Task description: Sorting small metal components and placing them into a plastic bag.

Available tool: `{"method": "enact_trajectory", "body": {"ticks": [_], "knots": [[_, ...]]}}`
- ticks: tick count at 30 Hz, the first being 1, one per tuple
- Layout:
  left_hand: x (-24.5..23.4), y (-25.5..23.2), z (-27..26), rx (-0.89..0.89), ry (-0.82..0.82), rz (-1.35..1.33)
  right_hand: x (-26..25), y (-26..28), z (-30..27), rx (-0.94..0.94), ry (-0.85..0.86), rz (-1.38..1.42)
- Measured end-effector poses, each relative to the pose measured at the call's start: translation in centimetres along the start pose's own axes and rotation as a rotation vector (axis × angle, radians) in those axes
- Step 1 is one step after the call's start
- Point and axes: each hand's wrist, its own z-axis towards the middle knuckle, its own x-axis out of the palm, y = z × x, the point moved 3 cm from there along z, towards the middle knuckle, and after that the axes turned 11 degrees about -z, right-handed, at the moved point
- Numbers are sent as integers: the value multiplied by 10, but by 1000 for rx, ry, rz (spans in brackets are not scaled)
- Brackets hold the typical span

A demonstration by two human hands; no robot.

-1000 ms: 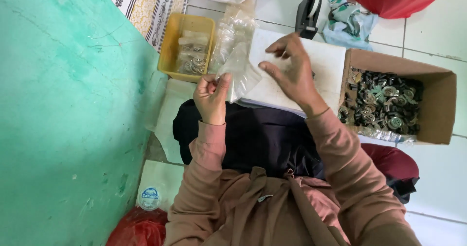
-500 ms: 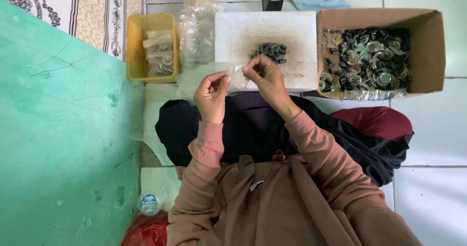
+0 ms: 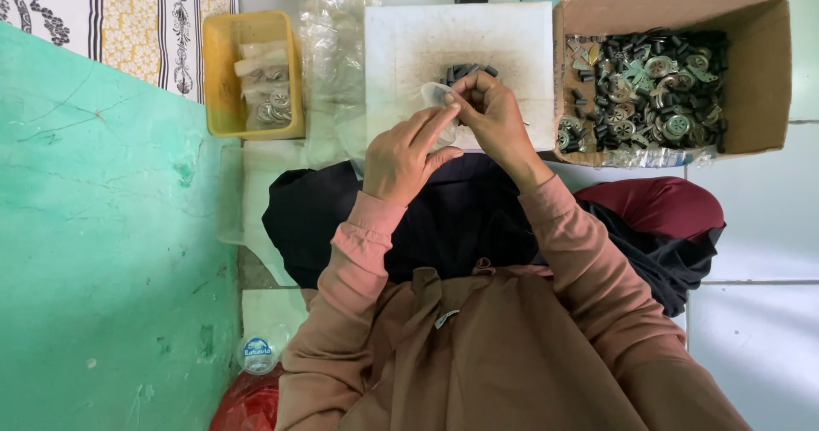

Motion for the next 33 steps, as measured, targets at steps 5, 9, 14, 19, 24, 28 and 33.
{"method": "enact_trajectory", "body": {"ticks": [5, 9, 14, 19, 24, 28, 33], "knots": [[0, 20, -5, -134, 59, -69, -12, 3, 6, -7, 29, 8], [-28, 20, 9, -236, 61, -376, -44, 25, 17, 64, -38, -339], [-45, 21, 21, -361, 78, -578, -40, -37, 15, -195, 87, -811], [-47, 18, 25, -339, 55, -637, -23, -75, -4, -378, -43, -1022], [-42, 15, 25, -310, 58, -638, -29, -65, -9, -444, -144, -894], [-41, 11, 27, -310, 60, -648, -39, -59, -6, -374, -125, -836], [-38, 10, 28, -291, 93, -664, -47, -51, -5, -238, -58, -849]]}}
